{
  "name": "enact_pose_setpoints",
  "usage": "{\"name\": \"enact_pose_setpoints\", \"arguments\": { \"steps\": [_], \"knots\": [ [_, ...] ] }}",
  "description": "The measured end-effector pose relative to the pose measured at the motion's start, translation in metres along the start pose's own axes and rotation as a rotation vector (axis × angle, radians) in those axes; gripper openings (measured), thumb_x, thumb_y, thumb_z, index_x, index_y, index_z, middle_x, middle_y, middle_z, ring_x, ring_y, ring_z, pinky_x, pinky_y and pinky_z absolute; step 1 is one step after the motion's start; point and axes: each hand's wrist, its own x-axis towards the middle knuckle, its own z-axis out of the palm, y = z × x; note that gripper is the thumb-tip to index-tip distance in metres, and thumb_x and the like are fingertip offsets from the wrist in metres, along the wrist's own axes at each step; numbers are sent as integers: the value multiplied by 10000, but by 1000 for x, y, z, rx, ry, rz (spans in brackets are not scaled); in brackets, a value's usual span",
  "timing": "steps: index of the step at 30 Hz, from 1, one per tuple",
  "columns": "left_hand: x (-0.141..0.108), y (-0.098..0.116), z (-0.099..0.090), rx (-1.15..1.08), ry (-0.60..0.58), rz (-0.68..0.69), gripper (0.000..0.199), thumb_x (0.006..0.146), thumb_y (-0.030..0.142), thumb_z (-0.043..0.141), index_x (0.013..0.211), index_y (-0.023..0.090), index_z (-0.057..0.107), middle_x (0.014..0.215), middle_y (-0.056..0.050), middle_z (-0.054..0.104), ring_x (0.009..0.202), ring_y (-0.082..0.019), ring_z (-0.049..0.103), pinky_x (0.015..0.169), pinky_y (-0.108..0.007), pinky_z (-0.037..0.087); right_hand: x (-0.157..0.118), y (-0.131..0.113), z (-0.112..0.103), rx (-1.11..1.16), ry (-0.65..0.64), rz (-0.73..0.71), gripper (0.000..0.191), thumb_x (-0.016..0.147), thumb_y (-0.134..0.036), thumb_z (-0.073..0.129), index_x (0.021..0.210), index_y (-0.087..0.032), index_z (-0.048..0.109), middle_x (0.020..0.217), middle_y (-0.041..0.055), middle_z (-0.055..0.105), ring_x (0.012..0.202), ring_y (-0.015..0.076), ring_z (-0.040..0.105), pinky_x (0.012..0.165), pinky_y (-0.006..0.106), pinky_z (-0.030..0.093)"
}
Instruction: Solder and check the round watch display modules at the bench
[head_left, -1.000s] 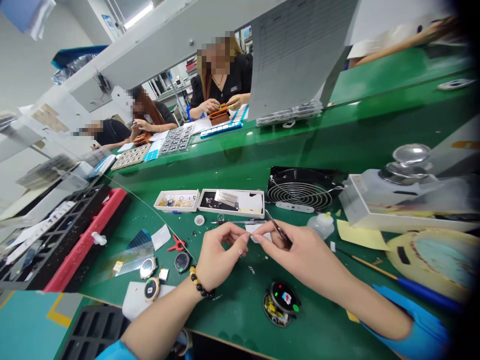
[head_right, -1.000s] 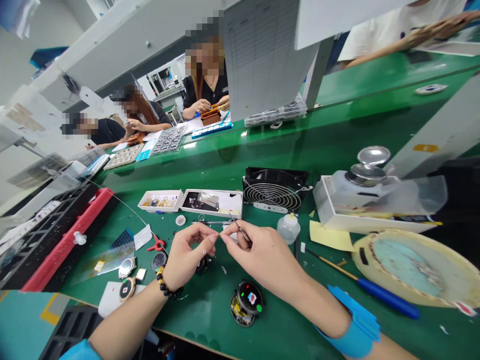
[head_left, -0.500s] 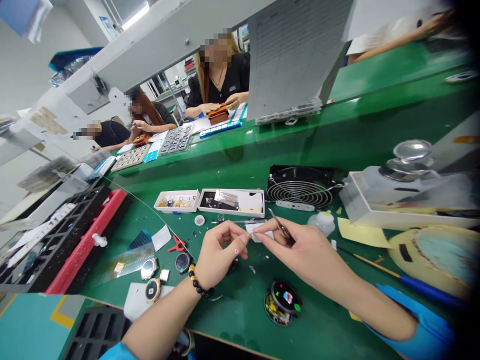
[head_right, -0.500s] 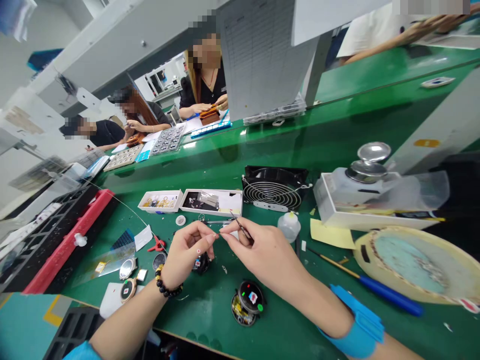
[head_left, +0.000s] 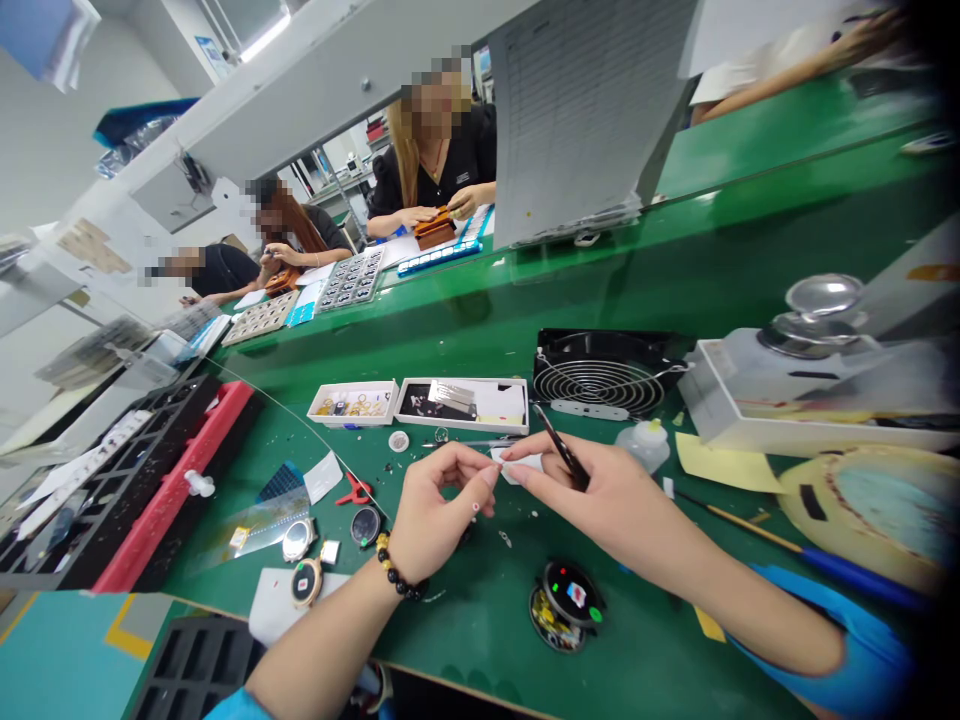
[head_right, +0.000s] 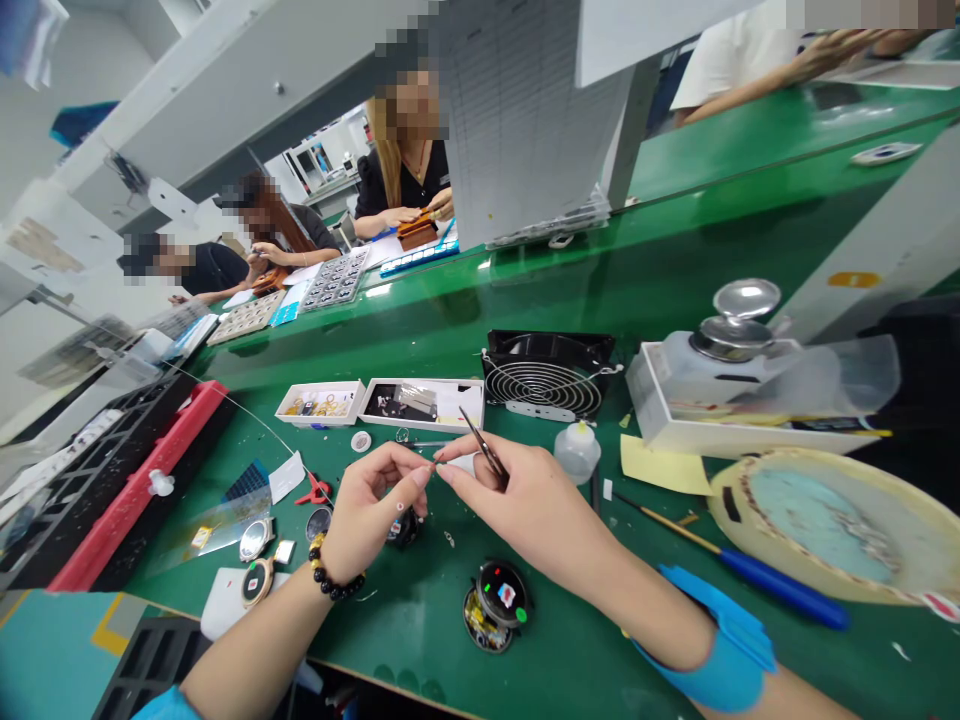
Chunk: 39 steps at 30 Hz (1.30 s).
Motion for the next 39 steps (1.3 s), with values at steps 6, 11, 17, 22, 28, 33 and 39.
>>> {"name": "enact_pose_setpoints", "arguments": {
  "steps": [6, 11, 17, 22, 28, 33, 39],
  "knots": [
    [0, 1, 0, -2, -28, -19, 289, 959, 422, 717, 911, 138, 701, 676, 0, 665, 601, -101, 616, 626, -206, 489, 1, -1, 0, -6, -6, 14, 350, 944, -554, 582, 990, -217, 664, 628, -71, 313, 565, 138, 334, 546, 280, 257],
    [1, 0, 1, -24, -59, -41, 326, 950, 456, 724, 909, 134, 702, 669, -4, 663, 598, -103, 612, 632, -211, 496, 0, 0, 1, 11, -27, 9, 335, 950, -546, 568, 969, -217, 627, 614, -80, 300, 559, 135, 305, 538, 281, 227],
    [-1, 0, 1, -25, -71, -33, 320, 956, 452, 717, 923, 134, 698, 685, -9, 673, 605, -106, 620, 647, -217, 504, 1, 0, 1, 28, -31, 9, 300, 940, -510, 577, 955, -212, 609, 619, -82, 305, 565, 133, 312, 542, 279, 235],
    [-2, 0, 2, 16, -57, -7, 298, 970, 433, 698, 938, 137, 701, 700, -8, 674, 615, -106, 627, 651, -216, 509, 3, 1, 1, 24, -29, 21, 287, 932, -497, 581, 941, -212, 607, 619, -81, 310, 567, 134, 321, 542, 276, 238],
    [0, 2, 3, 60, -65, -23, 298, 912, 424, 766, 962, 135, 712, 761, -25, 698, 645, -115, 640, 661, -225, 518, 2, 0, 1, 24, -34, 22, 300, 922, -506, 582, 936, -208, 608, 618, -79, 318, 567, 134, 326, 539, 273, 237],
    [1, 2, 4, 63, -49, -51, 324, 896, 452, 780, 904, 136, 707, 739, -24, 696, 628, -116, 638, 648, -226, 515, 2, -4, 0, 22, -53, 21, 303, 925, -500, 579, 926, -200, 622, 621, -70, 331, 573, 135, 333, 537, 272, 241],
    [0, 2, 2, 61, -65, -35, 333, 941, 465, 725, 905, 134, 710, 738, -34, 708, 644, -129, 653, 664, -238, 526, 2, -5, 0, 23, -49, 7, 307, 922, -505, 590, 901, -201, 629, 610, -70, 313, 558, 133, 321, 521, 277, 224]
  ]
}}
